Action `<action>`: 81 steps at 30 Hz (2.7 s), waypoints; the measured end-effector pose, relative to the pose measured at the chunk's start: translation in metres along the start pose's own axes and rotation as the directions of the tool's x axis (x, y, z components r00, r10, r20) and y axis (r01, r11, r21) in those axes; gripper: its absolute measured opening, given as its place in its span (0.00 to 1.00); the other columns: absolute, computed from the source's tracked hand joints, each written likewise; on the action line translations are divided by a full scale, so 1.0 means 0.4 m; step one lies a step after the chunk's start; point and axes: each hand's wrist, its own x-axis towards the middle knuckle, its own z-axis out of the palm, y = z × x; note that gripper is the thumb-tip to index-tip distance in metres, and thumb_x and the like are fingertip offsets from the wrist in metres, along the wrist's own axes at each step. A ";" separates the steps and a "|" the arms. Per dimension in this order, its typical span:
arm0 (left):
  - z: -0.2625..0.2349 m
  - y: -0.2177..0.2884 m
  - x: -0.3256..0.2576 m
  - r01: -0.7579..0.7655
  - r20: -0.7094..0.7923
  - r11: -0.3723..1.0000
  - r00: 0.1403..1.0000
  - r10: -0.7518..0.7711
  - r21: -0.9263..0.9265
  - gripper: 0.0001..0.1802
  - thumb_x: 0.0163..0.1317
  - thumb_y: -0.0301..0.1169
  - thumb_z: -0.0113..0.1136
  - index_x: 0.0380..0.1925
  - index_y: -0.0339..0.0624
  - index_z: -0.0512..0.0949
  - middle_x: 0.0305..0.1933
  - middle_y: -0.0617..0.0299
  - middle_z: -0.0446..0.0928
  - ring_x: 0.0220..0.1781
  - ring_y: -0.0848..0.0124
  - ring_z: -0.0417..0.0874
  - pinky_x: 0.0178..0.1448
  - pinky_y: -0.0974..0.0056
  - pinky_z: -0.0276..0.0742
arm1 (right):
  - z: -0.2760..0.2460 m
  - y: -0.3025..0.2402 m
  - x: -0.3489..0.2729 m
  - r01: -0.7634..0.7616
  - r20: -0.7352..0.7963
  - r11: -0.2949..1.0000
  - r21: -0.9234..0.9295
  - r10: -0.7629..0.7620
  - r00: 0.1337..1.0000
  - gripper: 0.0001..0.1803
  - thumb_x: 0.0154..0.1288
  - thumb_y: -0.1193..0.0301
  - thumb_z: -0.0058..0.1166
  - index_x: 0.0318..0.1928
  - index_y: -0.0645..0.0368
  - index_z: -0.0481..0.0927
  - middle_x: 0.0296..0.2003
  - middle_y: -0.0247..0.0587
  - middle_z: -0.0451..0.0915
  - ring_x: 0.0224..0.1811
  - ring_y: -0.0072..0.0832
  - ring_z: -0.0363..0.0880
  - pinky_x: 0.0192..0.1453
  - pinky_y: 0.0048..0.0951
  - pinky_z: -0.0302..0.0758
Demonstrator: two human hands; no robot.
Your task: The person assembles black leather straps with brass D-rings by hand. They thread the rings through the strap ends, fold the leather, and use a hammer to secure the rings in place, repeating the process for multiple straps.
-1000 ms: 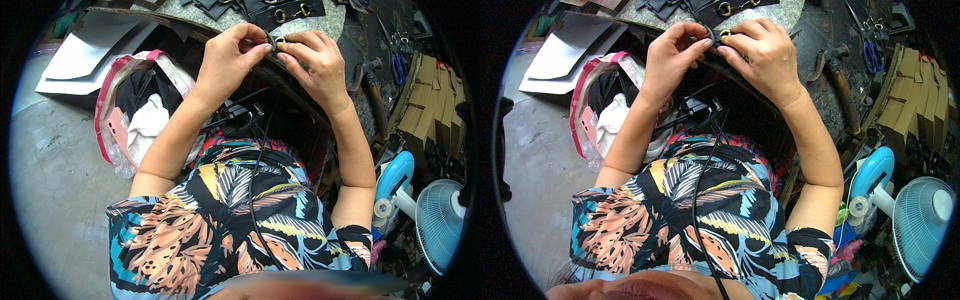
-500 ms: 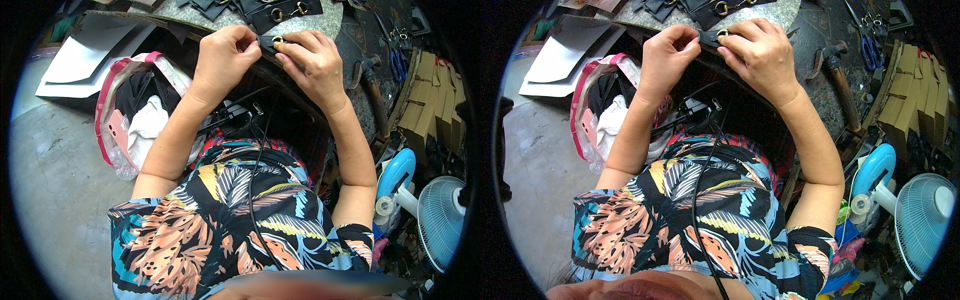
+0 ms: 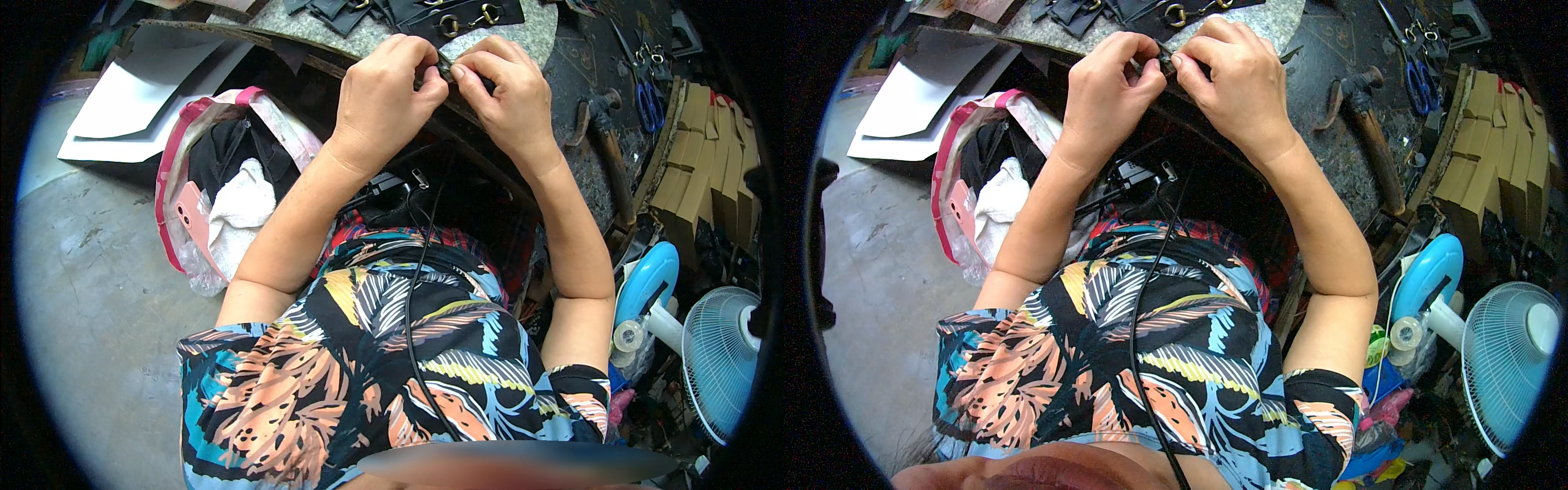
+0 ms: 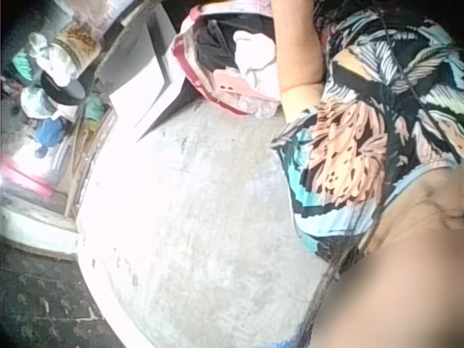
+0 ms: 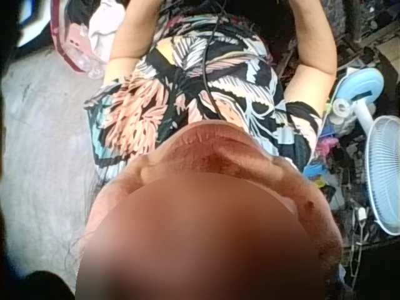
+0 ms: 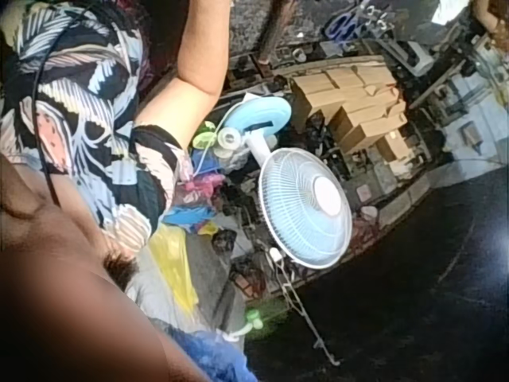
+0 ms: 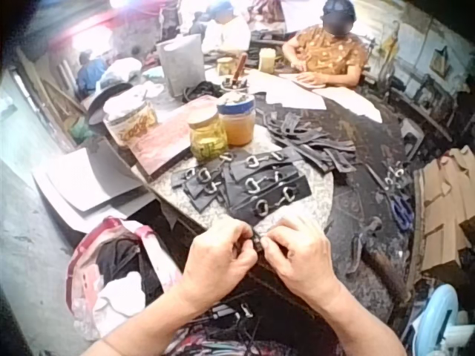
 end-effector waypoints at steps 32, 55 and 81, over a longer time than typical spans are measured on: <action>-0.059 -0.050 -0.029 0.063 0.013 0.998 0.998 -0.063 0.003 0.07 0.62 0.28 0.68 0.35 0.35 0.84 0.31 0.52 0.84 0.30 0.61 0.86 0.37 0.64 0.81 | -0.016 0.017 -0.014 0.162 0.056 0.985 -0.065 -0.158 0.986 0.09 0.56 0.67 0.71 0.38 0.50 0.86 0.41 0.30 0.85 0.49 0.35 0.83 0.54 0.39 0.78; -0.046 -0.026 -0.005 0.088 0.069 0.988 0.993 -0.098 0.126 0.08 0.67 0.31 0.66 0.40 0.37 0.84 0.36 0.50 0.84 0.36 0.56 0.87 0.42 0.61 0.80 | -0.002 -0.005 -0.016 0.188 0.040 0.971 -0.151 -0.184 0.982 0.09 0.60 0.67 0.70 0.42 0.47 0.90 0.46 0.33 0.86 0.51 0.37 0.82 0.56 0.40 0.77; -0.045 -0.001 -0.006 0.025 0.043 0.912 0.998 -0.047 0.410 0.09 0.59 0.37 0.72 0.32 0.46 0.85 0.38 0.61 0.84 0.37 0.57 0.86 0.40 0.55 0.82 | 0.015 0.007 -0.017 0.188 -0.006 0.973 -0.132 -0.190 0.982 0.09 0.59 0.63 0.70 0.39 0.46 0.88 0.42 0.28 0.86 0.49 0.35 0.82 0.55 0.40 0.76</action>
